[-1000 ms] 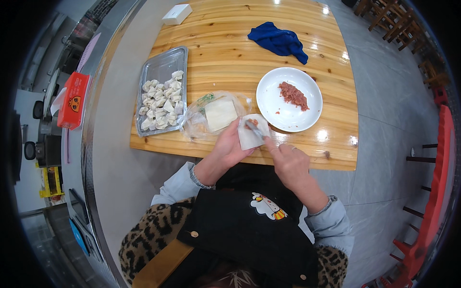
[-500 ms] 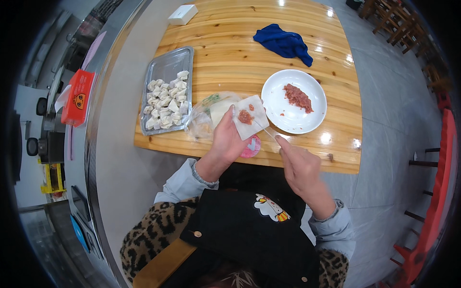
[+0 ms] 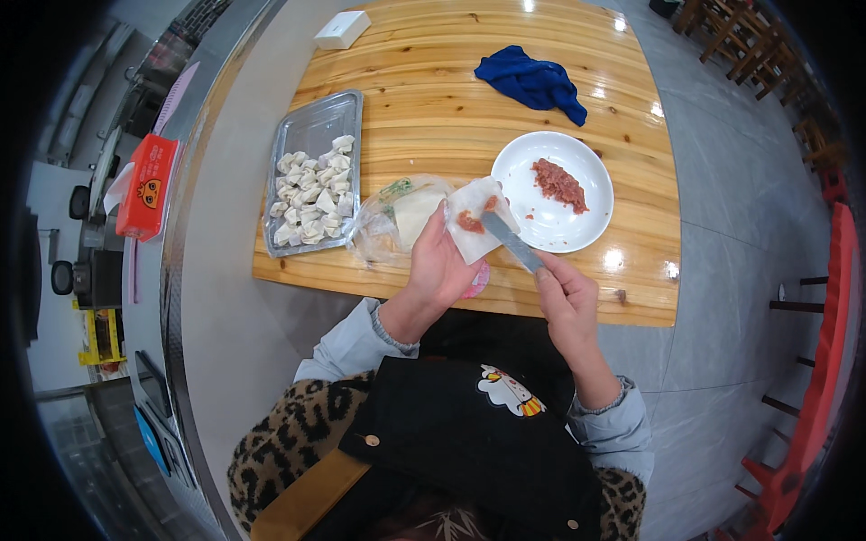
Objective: The person repeatedly scoops minced meat onto square dumpling wrappers, folds them, and places the finished dumplings onto a metal tray. The process is continuous and repetitive throughout the clip.
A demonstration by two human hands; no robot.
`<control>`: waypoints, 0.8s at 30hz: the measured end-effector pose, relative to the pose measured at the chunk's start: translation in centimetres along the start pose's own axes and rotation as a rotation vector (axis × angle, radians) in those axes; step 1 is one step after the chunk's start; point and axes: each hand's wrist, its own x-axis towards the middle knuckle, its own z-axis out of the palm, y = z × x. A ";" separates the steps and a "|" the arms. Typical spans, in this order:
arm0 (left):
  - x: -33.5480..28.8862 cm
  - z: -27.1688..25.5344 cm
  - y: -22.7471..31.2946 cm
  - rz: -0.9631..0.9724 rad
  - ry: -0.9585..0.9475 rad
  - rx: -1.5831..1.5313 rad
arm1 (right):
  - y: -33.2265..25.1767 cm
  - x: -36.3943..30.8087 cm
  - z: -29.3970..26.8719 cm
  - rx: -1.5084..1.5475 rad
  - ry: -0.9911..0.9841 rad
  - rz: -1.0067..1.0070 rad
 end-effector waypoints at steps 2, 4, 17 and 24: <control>0.0 0.0 -0.2 -0.032 -0.013 -0.023 | 0.0 0.2 0.5 0.009 -0.036 0.052; 0.1 -0.1 -0.3 -0.046 -0.030 -0.042 | 0.2 0.6 0.8 0.003 -0.061 0.082; 0.4 -0.5 -0.2 -0.060 -0.053 -0.085 | 1.0 1.2 0.6 -0.942 0.163 -0.803; 0.3 -0.9 0.0 -0.069 -0.075 -0.050 | 0.3 0.5 0.5 -1.445 0.056 -0.918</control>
